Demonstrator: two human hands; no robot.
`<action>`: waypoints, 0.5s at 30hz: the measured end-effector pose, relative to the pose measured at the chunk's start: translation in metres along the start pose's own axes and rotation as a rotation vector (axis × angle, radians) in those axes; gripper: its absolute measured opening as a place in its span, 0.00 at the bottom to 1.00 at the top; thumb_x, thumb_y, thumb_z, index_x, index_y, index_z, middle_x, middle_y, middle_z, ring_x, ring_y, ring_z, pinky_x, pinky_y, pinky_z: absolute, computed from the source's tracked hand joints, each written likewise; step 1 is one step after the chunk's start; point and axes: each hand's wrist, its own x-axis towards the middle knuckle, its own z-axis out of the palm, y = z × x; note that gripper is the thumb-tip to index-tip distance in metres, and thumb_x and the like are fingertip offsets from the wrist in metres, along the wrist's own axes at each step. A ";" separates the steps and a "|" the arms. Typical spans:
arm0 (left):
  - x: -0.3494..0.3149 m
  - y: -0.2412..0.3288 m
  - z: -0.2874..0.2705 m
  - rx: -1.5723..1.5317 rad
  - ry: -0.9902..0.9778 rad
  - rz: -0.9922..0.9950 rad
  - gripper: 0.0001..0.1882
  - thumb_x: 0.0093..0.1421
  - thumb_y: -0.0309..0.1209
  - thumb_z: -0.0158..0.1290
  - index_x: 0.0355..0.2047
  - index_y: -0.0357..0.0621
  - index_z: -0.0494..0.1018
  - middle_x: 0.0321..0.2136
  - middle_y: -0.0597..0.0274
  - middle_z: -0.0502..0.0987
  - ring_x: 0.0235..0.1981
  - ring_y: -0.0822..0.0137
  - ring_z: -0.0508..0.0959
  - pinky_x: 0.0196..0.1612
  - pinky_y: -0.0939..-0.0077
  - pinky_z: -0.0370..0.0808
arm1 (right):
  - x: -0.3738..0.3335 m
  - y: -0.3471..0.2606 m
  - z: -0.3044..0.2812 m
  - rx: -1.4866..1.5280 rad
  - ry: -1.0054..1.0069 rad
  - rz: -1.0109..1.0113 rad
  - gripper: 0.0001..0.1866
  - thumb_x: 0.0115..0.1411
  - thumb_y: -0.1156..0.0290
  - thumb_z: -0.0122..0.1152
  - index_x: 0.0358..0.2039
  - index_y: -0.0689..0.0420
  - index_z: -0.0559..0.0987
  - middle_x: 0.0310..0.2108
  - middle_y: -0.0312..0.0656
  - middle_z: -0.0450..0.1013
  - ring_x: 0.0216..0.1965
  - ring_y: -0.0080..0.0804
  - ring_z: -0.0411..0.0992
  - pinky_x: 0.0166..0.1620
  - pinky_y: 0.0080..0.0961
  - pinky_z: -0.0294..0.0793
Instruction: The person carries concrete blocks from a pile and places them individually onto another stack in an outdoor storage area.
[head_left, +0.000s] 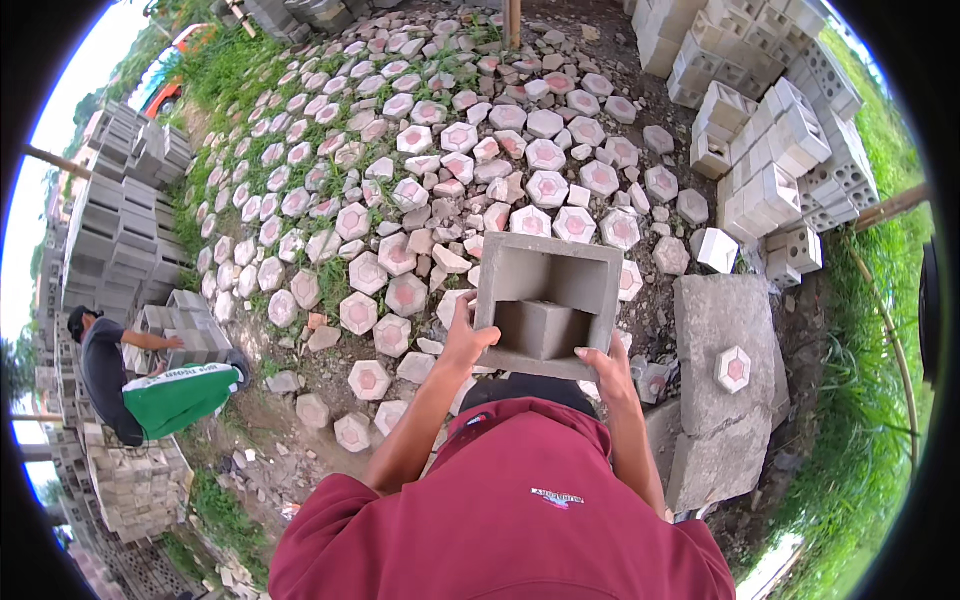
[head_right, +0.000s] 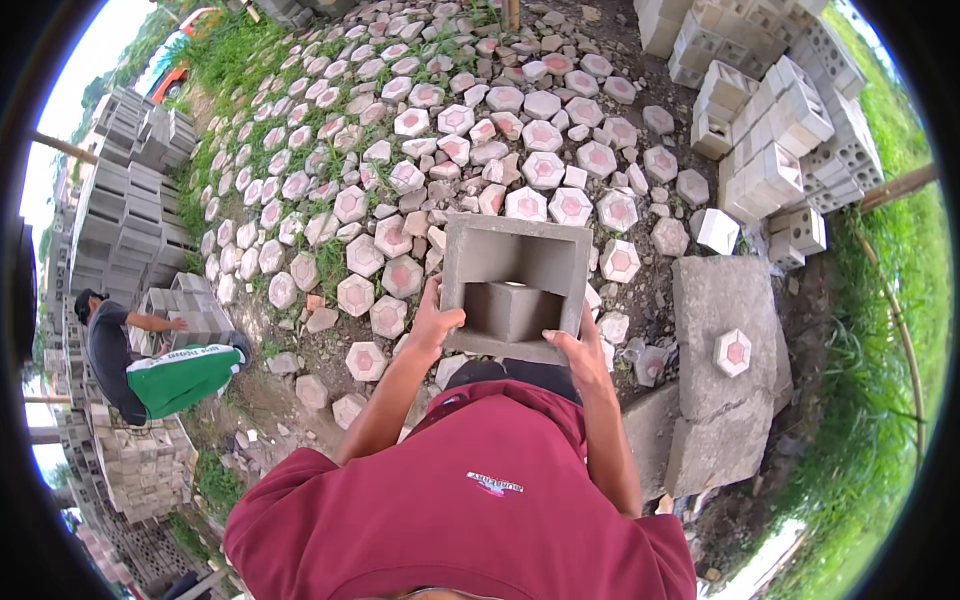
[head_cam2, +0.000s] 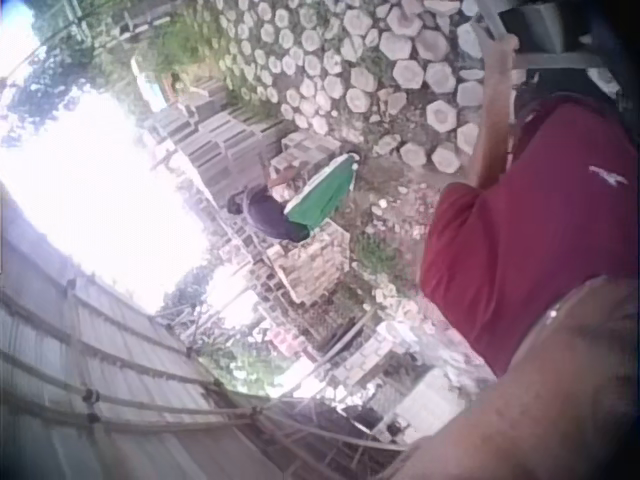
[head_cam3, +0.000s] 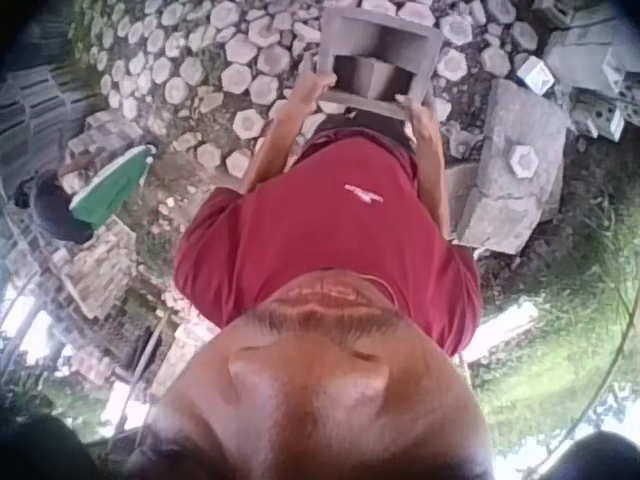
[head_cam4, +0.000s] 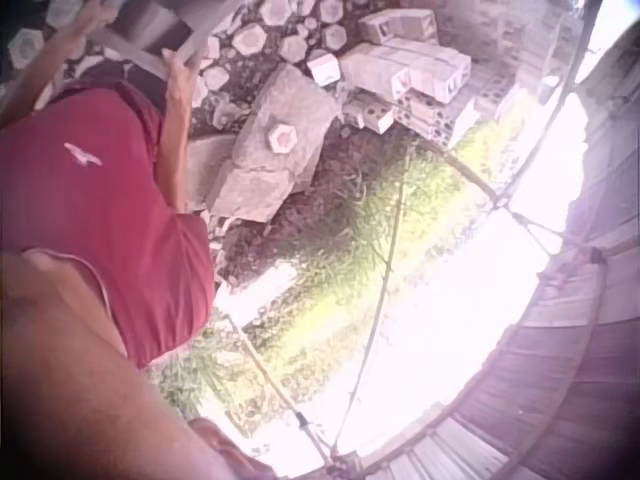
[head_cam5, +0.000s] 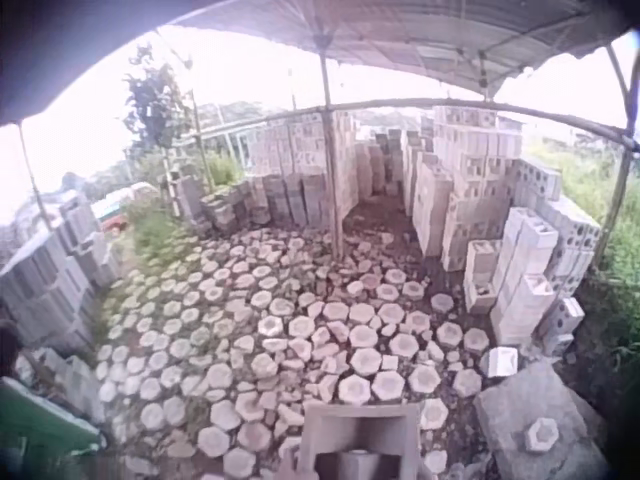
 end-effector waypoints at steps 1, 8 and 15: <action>0.002 0.011 0.002 -0.005 0.014 0.035 0.41 0.40 0.21 0.55 0.58 0.42 0.56 0.40 0.56 0.68 0.37 0.65 0.71 0.38 0.70 0.70 | 0.013 -0.019 0.003 -0.074 -0.060 -0.016 0.44 0.50 0.72 0.64 0.66 0.63 0.55 0.57 0.46 0.64 0.57 0.34 0.63 0.59 0.29 0.61; 0.029 0.061 0.012 -0.110 0.226 0.185 0.36 0.41 0.21 0.54 0.54 0.41 0.58 0.42 0.56 0.68 0.38 0.66 0.70 0.39 0.71 0.70 | 0.115 -0.081 0.026 -0.058 -0.126 0.119 0.41 0.57 0.52 0.65 0.62 0.64 0.61 0.58 0.49 0.63 0.59 0.37 0.61 0.60 0.32 0.60; 0.081 0.086 0.004 -0.290 0.431 0.220 0.36 0.42 0.20 0.54 0.55 0.40 0.57 0.39 0.59 0.70 0.31 0.71 0.70 0.33 0.77 0.68 | 0.223 -0.113 0.072 -0.143 -0.343 0.113 0.36 0.57 0.55 0.66 0.58 0.65 0.67 0.52 0.48 0.69 0.52 0.35 0.67 0.56 0.31 0.65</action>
